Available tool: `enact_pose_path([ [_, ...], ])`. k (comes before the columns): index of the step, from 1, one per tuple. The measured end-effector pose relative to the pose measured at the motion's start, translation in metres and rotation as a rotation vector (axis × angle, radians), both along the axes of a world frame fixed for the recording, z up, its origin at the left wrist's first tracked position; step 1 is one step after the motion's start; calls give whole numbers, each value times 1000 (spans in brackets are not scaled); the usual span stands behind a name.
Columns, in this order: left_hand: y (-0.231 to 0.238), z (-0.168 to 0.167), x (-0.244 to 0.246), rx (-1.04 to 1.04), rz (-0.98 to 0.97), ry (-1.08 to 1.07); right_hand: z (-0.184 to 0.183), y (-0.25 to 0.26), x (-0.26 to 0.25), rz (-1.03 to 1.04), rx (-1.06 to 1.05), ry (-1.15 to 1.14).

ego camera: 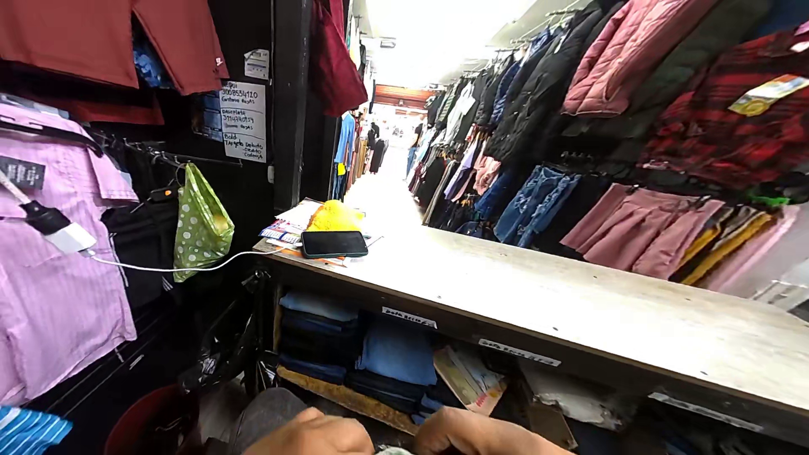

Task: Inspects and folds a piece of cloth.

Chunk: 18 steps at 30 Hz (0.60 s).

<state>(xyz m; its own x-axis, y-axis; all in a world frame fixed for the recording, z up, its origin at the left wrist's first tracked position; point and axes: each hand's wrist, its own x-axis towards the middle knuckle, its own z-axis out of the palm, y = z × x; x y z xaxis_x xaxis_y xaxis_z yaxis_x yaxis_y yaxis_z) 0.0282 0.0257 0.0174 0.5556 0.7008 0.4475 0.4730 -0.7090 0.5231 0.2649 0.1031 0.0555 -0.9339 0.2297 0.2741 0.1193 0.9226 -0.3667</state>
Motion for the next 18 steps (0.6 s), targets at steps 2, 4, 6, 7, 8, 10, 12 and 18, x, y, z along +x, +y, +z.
enact_pose_path([
  [2,-1,-2,-5,10,-17,12,-2,-1,2,-16,-23,-36],
  [4,-1,-5,-8,24,-28,12,-1,-1,5,-15,-34,-26],
  [6,-5,-6,-11,41,-14,26,2,-1,10,-23,6,4],
  [7,-6,-7,-14,63,-16,30,2,0,13,-12,30,18],
  [8,-7,-8,-17,93,-24,39,1,2,15,2,55,31],
  [10,-8,-10,-22,140,-45,73,-2,4,17,24,83,44],
  [12,-9,-9,-27,126,-57,146,-4,4,19,20,86,44],
  [18,-13,-8,-53,83,-18,332,-9,7,29,-77,68,-3],
])
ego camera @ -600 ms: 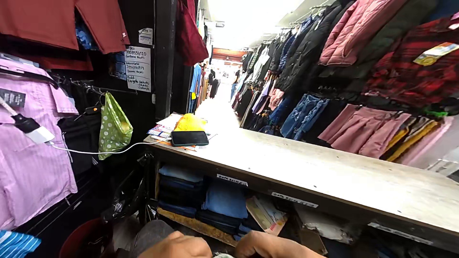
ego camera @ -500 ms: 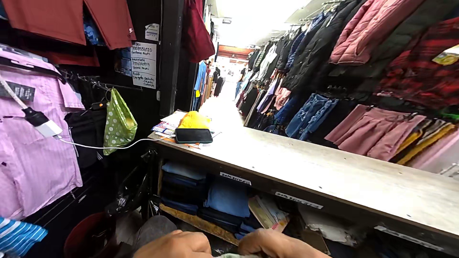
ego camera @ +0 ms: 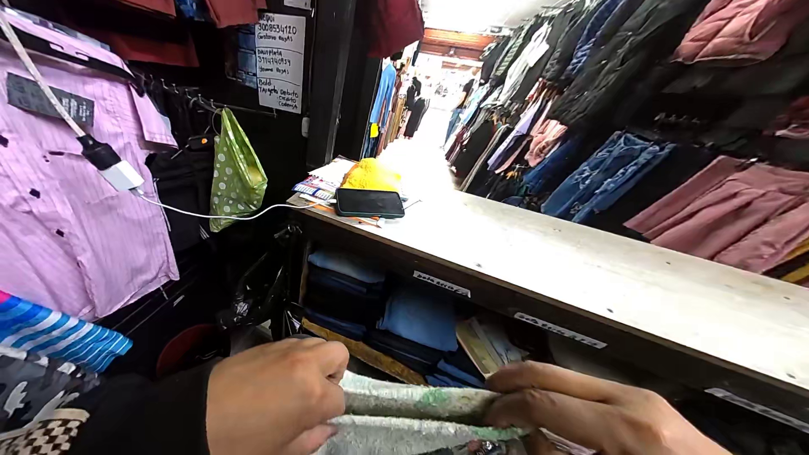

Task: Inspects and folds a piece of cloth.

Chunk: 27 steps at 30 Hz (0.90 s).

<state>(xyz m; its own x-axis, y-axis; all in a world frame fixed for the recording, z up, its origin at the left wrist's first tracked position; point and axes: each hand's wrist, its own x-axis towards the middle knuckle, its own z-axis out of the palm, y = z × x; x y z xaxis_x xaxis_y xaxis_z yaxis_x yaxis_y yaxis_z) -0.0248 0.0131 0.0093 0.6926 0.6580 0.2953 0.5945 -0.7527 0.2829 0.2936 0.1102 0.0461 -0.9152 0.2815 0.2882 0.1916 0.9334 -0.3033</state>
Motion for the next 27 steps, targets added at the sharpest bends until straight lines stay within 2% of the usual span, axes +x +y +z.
enact_pose_path([
  [5,-3,-6,-21,100,92,-56,-7,14,7,-53,-19,7],
  [9,15,-15,-30,145,162,-123,-36,56,-3,-58,-10,121],
  [13,27,-5,-16,97,110,-177,-39,66,-30,11,-56,193],
  [18,41,8,21,107,41,-251,-32,47,-49,190,33,170],
  [23,49,8,34,22,61,-385,-25,49,-39,181,45,142],
  [27,49,-2,30,-44,-46,-514,-23,50,-32,165,52,135],
])
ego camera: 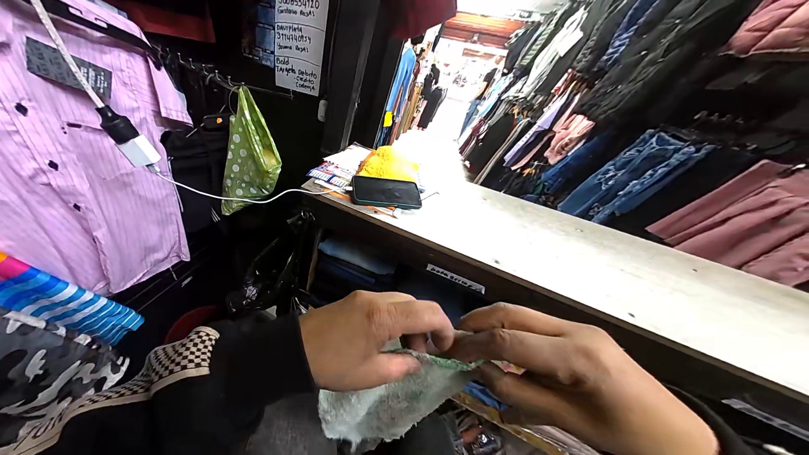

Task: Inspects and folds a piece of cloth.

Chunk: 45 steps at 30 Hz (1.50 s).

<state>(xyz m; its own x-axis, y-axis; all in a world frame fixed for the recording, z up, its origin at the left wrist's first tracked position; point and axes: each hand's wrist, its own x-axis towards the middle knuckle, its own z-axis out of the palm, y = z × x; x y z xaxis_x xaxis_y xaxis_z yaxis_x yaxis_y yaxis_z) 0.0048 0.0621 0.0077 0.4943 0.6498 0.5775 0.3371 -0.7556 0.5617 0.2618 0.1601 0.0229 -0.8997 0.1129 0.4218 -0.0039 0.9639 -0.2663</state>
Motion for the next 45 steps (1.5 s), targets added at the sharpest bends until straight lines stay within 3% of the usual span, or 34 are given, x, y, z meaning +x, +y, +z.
enact_pose_path([
  [5,-2,-4,0,-14,-39,-6,1,-4,-2,38,-24,15],
  [10,-6,-9,5,-30,-210,53,8,-13,-3,104,-56,-11],
  [14,-10,-12,-4,-43,-216,163,14,-19,7,46,-19,-35],
  [19,-22,-29,-7,-58,-87,293,16,-17,19,-78,-4,-5],
  [25,-27,-33,-28,87,109,193,8,0,29,-186,-22,-36],
  [29,-13,-15,-43,170,346,212,0,32,19,-271,56,12],
  [33,4,18,-58,246,540,240,11,46,-7,-332,114,248],
  [38,-31,48,-66,462,639,267,6,19,-1,-299,-9,392],
  [40,-63,33,-68,464,644,350,-21,-2,11,-265,-61,343],
  [42,-99,-16,-73,362,610,400,-47,-34,12,-215,-94,190],
  [45,-151,-89,-67,21,438,313,-91,-80,6,-81,-309,-20],
])
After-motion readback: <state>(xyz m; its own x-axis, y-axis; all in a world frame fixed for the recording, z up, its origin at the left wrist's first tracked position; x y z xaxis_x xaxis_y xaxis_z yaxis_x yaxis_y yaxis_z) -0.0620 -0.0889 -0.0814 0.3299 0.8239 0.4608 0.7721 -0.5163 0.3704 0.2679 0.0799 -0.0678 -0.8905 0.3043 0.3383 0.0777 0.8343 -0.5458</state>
